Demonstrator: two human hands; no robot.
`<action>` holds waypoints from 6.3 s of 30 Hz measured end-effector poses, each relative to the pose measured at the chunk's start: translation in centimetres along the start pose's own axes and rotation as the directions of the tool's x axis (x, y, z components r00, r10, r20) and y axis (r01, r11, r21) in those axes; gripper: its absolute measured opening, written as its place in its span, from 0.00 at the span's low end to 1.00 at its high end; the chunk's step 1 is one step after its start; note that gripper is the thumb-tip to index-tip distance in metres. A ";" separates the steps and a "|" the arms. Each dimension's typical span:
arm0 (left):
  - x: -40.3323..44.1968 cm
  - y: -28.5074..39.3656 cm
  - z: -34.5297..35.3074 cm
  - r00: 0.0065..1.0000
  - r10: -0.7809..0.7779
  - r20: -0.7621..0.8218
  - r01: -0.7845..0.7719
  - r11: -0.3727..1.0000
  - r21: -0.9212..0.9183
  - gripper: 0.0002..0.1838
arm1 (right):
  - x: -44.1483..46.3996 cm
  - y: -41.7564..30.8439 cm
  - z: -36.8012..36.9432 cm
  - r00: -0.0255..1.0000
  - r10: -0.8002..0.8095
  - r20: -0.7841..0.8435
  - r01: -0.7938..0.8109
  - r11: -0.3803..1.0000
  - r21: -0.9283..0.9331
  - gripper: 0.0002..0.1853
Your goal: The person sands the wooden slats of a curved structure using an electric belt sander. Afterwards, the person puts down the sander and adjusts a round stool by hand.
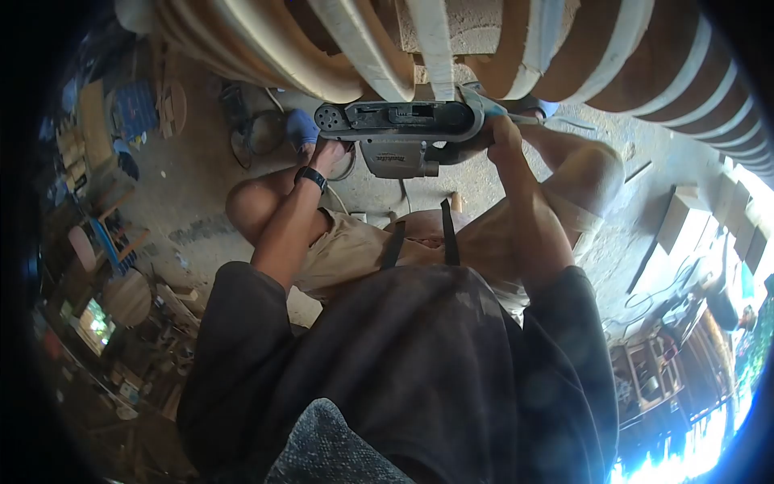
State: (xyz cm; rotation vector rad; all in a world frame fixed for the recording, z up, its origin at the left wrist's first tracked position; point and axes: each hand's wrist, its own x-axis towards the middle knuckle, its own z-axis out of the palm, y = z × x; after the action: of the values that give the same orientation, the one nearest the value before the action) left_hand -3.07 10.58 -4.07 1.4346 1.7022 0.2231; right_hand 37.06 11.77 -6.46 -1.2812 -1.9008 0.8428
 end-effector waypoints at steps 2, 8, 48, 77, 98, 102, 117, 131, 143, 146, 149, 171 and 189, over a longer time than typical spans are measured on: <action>-0.9 1.9 -1.0 0.988 -0.153 0.033 0.155 0.982 -0.105 0.11 | -1.6 2.6 1.4 0.970 0.231 0.070 -0.240 0.953 0.182 0.15; -0.1 -3.8 1.4 0.975 0.199 -0.101 -0.195 0.979 0.053 0.11 | 0.8 -2.0 -0.2 0.985 0.168 -0.028 -0.161 0.972 0.171 0.14; -0.7 -7.5 3.0 0.996 -0.084 0.035 0.086 0.748 -0.659 0.13 | 1.0 -3.1 -0.9 0.993 -0.058 -0.099 0.063 0.997 0.049 0.10; -2.3 -2.5 0.5 0.994 0.024 -0.107 -0.041 0.986 -0.162 0.11 | 1.0 -3.9 -1.3 0.986 -0.096 -0.135 0.097 0.995 -0.001 0.14; -4.8 1.7 -1.6 0.962 -0.272 0.015 0.246 0.844 -0.477 0.06 | 2.1 -5.7 -3.1 0.977 -0.148 -0.154 0.152 0.988 0.017 0.06; -4.9 3.9 -2.1 0.960 -0.276 0.053 0.249 0.750 -0.612 0.07 | 2.5 -7.2 -4.1 0.979 -0.109 -0.174 0.117 0.992 0.040 0.05; -1.9 -3.0 1.4 0.947 -0.318 0.052 0.288 0.761 -0.582 0.04 | 3.9 -6.0 -1.5 0.499 0.861 0.098 -0.757 0.378 0.533 0.09; -3.1 2.6 -1.0 0.927 -0.353 0.127 0.368 0.794 -0.483 0.04 | 2.6 -4.0 -1.7 0.990 -0.041 -0.137 0.038 0.999 -0.027 0.06; -4.9 5.3 -2.3 0.976 -0.215 -0.045 0.128 0.726 -0.676 0.08 | 3.3 -8.7 -4.9 0.576 0.753 0.319 -0.592 0.114 0.798 0.11; -5.0 5.0 -2.4 0.977 -0.202 -0.072 0.116 0.780 -0.615 0.09 | 2.8 -8.0 -4.3 0.584 0.751 0.308 -0.565 0.104 0.818 0.12; -4.0 2.1 -1.4 0.974 -0.224 -0.034 0.151 0.753 -0.641 0.11 | 2.3 -8.2 -3.4 0.793 0.605 0.067 -0.422 0.466 0.778 0.10; -1.4 -0.2 1.1 0.956 -0.279 -0.086 0.141 0.700 -0.700 0.14 | 1.3 -3.3 0.3 0.976 0.115 -0.185 -0.045 0.937 0.346 0.13; -5.6 6.3 -3.7 0.990 -0.144 -0.004 0.104 0.735 -0.670 0.17 | 3.7 -10.8 -4.9 0.641 0.743 0.192 -0.513 0.229 0.827 0.09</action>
State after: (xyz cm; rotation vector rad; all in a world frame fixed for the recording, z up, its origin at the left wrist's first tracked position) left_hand -1.45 9.21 4.92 0.7710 1.5196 0.7313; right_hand 34.70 12.68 5.71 -1.3738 -0.4239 1.6618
